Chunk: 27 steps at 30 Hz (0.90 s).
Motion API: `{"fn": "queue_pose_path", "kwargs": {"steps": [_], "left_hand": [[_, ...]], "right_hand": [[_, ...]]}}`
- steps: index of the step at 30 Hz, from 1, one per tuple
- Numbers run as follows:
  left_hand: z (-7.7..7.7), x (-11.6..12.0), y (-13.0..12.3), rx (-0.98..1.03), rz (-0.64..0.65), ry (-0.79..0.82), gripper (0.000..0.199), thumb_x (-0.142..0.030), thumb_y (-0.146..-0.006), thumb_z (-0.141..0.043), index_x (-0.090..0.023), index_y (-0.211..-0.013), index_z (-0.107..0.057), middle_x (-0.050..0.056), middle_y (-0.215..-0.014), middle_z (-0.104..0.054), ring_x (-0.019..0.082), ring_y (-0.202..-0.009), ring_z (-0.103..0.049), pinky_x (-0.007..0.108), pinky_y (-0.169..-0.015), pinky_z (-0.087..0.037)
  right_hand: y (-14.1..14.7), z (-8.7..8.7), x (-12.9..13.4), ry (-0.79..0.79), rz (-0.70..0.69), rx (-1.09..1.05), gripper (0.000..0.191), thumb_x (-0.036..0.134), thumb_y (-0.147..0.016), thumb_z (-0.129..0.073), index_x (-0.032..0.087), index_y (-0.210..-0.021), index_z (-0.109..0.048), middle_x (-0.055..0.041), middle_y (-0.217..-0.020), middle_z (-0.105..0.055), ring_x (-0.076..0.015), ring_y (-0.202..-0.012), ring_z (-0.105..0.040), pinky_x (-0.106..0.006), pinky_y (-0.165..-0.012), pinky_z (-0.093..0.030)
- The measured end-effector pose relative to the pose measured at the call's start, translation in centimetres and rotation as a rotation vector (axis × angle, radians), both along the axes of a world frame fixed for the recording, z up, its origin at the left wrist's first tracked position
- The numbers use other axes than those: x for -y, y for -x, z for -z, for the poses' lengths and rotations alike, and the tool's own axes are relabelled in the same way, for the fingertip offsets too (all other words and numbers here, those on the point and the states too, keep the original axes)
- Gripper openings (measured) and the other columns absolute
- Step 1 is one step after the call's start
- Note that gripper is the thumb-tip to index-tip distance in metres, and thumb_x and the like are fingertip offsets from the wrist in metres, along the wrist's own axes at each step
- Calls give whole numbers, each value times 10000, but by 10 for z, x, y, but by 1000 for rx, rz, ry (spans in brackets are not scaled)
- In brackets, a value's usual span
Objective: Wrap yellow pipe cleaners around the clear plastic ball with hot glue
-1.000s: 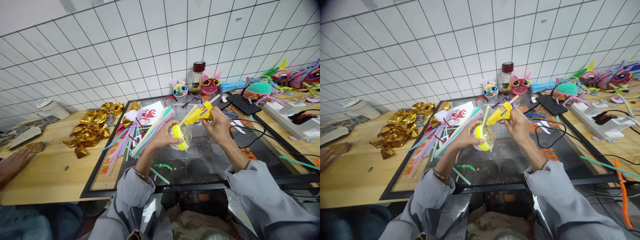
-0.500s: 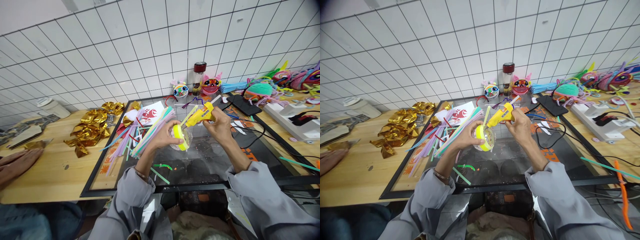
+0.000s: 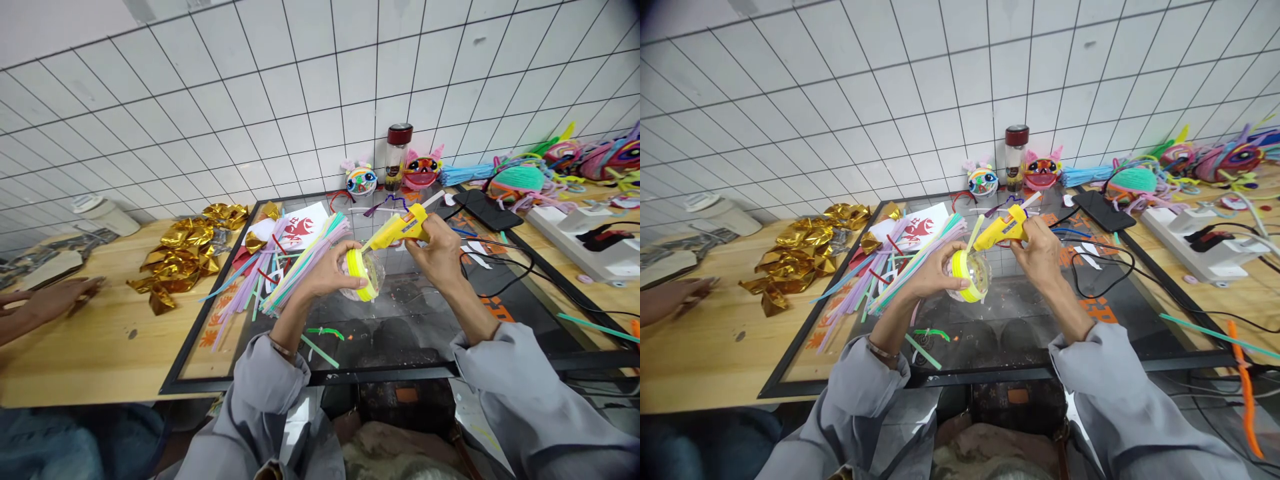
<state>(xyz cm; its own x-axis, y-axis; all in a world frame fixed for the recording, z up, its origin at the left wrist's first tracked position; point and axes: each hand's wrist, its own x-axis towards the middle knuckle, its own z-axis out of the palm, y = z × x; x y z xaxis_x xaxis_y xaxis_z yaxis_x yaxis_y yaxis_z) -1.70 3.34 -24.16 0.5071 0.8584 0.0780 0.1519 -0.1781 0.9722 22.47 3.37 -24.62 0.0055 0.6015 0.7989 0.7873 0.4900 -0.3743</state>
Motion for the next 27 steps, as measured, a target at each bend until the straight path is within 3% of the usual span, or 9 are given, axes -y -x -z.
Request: {"fn": "queue_pose_path", "kwargs": {"steps": [16, 27], "left_hand": [[1, -1, 0, 17, 18, -1, 663, -336, -532, -874, -166, -1084, -548, 21, -1004, -574, 165, -903, -542, 257, -813, -416], [2, -1, 0, -2, 14, 3, 702, -333, -520, -869, -175, -1108, -520, 20, -997, -540, 162, -896, -510, 258, -796, -405]], "right_hand": [[-4, -5, 1, 50, -99, -12, 273, 171, -684, -583, 245, -626, -326, 28, -627, -407, -149, -596, -412, -291, -579, -332], [-2, -2, 1, 31, -12, -10, 257, 133, -698, -571, 248, -645, -347, 17, -658, -428, -165, -628, -439, -295, -575, -322]]}}
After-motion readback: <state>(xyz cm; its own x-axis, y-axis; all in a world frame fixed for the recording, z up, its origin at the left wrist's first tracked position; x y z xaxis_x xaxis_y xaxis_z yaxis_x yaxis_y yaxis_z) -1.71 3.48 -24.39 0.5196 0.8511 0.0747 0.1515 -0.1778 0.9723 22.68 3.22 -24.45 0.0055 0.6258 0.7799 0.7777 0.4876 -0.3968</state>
